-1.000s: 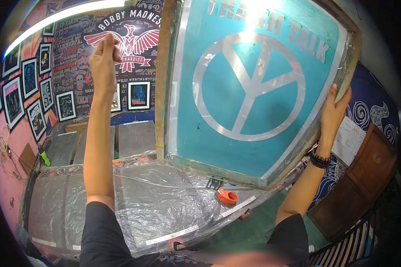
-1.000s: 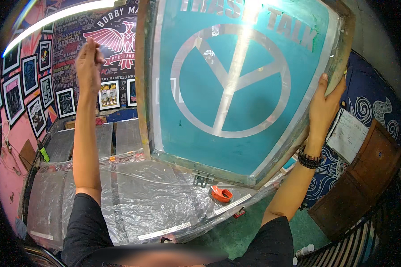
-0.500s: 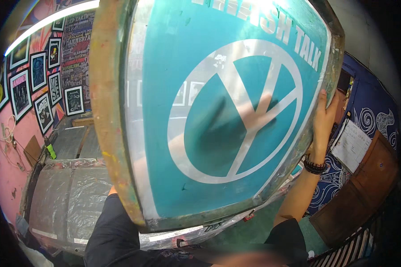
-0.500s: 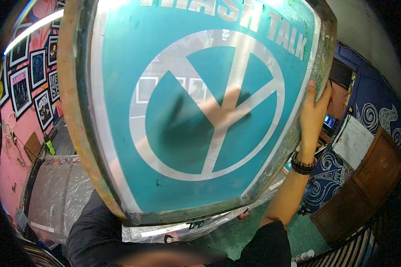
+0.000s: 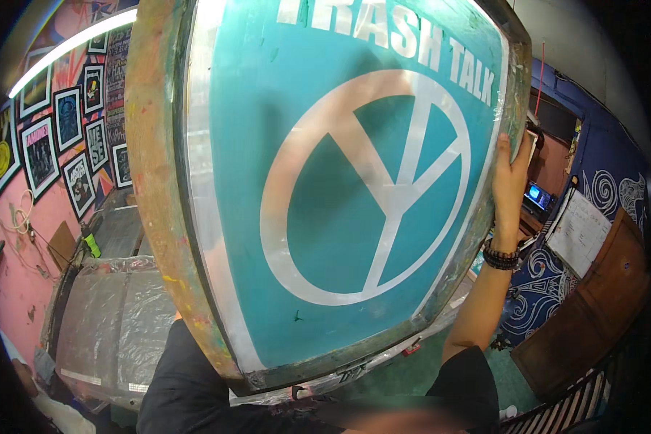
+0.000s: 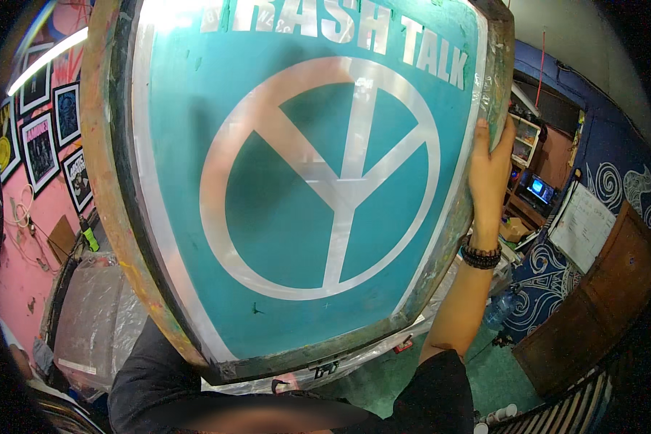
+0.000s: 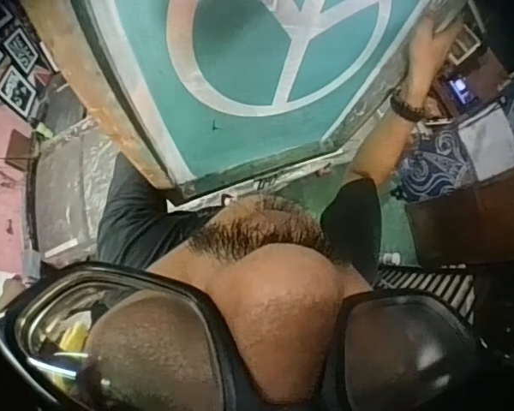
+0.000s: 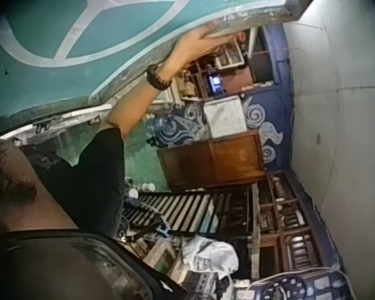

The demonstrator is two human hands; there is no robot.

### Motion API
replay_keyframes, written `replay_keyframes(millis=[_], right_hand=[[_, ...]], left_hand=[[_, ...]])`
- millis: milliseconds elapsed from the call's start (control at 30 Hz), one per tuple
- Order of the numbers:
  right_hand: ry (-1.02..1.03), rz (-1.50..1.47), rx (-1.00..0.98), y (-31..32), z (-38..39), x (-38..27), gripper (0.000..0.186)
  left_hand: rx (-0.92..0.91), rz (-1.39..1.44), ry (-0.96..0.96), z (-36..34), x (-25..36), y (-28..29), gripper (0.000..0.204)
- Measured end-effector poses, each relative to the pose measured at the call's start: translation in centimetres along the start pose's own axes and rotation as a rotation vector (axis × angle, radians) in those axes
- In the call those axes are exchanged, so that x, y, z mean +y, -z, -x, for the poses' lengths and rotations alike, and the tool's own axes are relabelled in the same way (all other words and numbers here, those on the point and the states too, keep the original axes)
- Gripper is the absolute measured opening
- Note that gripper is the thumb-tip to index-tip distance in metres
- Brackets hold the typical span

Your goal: The recorder is preparing screen printing frames by applying tape and inspecting the mesh.

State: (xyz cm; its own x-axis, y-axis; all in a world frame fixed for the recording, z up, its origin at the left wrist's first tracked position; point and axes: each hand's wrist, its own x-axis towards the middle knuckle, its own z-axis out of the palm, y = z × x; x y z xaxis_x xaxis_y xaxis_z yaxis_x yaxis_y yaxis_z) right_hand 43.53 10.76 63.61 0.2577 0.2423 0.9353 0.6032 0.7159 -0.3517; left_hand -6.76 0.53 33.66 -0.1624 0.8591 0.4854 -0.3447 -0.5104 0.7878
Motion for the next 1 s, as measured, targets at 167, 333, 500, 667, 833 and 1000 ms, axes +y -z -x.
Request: replay_keyframes(millis=[167,333,500,667,833,1000], right_hand=[[0.028,-0.041,0.011,-0.4,-0.1,2.0,0.069],[0.014,0.001,0.009,-1.3,0.2,2.0,0.071],[0.035,-0.109,-0.035,-1.5,1.1,1.9,0.065],[-0.095,-0.111,-0.129,-2.6,2.3,2.5,0.063],[-0.092,0.013,-0.230,-7.8,7.0,8.8,0.064],[-0.223,-0.274,-0.589,-14.5,12.2,11.0,0.069]], left_hand=[[0.002,-0.022,0.057,2.0,-2.3,1.6,0.056],[0.009,-0.064,0.142,4.2,-3.3,3.8,0.058],[0.052,-0.097,0.232,6.6,-3.8,4.3,0.060],[0.137,-0.101,0.358,10.4,-2.2,0.1,0.062],[0.673,-0.697,0.351,22.8,-9.1,-7.4,0.059],[0.922,-0.791,0.229,23.5,-9.4,-7.8,0.051]])
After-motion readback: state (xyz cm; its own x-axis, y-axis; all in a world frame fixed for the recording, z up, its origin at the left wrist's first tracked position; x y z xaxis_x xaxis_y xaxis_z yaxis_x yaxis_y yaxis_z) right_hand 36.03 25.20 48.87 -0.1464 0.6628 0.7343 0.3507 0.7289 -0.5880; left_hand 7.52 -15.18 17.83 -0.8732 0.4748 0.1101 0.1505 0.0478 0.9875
